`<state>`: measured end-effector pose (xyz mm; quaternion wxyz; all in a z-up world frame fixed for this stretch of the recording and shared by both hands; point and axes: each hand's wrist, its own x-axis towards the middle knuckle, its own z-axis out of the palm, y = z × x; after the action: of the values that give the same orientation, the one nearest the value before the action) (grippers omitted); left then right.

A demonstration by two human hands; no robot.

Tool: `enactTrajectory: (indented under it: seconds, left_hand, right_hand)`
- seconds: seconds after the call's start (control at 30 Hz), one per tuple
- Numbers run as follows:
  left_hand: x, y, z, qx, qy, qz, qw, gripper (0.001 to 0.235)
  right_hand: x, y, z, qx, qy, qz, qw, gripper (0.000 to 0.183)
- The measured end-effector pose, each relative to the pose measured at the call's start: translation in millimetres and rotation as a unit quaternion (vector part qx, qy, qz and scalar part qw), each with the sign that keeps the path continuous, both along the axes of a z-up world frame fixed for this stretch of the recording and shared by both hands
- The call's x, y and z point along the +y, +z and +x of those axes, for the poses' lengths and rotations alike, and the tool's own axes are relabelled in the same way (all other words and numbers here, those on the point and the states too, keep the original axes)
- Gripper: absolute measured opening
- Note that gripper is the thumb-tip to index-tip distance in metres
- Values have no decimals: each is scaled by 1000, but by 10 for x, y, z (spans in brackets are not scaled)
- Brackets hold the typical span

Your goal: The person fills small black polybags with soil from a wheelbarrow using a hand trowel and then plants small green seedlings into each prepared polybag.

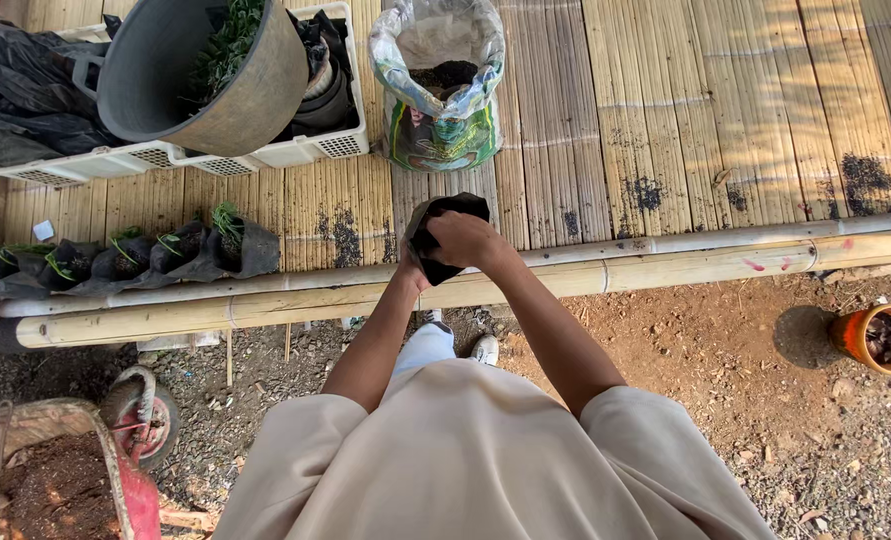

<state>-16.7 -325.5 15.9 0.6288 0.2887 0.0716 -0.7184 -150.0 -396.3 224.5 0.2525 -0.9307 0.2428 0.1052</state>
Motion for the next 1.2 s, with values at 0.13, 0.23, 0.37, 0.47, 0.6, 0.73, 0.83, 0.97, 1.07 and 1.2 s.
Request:
enactTrajectory:
  seconds: [0.13,0.23,0.37,0.47,0.6,0.73,0.83,0.97,1.07,1.2]
  left_hand:
    - [-76,300,227,-33,37,5,999,52]
    - [-239,628,412,20,79,-76,994,52]
    - [-596,892,745,-46,60,-52,996,66]
    - [-861,1091,1077,-35,70,-74,994,69]
    - [-1099,1429,1498,-9,94,-110,989,70]
    - [-1238,1410,1793,-20,115,-121,986,68]
    - [-1420,1295,1891,54,167,-182,968,64]
    - [-1605,1136,1970,-14,140,-149,979,64]
    - [-1725,1026,2077,-35,134,-130,982,61]
    - [-1624,741,2138,-20,123,-210,970,53]
  right_hand:
    - [-156,449,95,-215,4,55,975,42]
    - [-400,665,348,-232,-5,139,963,38]
    - [-701,942,754,-286,17,70,956,31]
    - [-1011,1158,1023,-349,17,38,936,25]
    - [-1668,1216,1190,-375,-65,-20,925,14]
    - [-2397,748,1306,-185,-106,-54,975,20]
    - [-2691,252,1405,99,-169,-12,981,28]
    - [-2884,-417,1445,267,-60,-76,959,31]
    - [-2953,-843,1410,256,-86,-26,963,40]
    - [-2948,-1091,1385,253,2,-21,967,29]
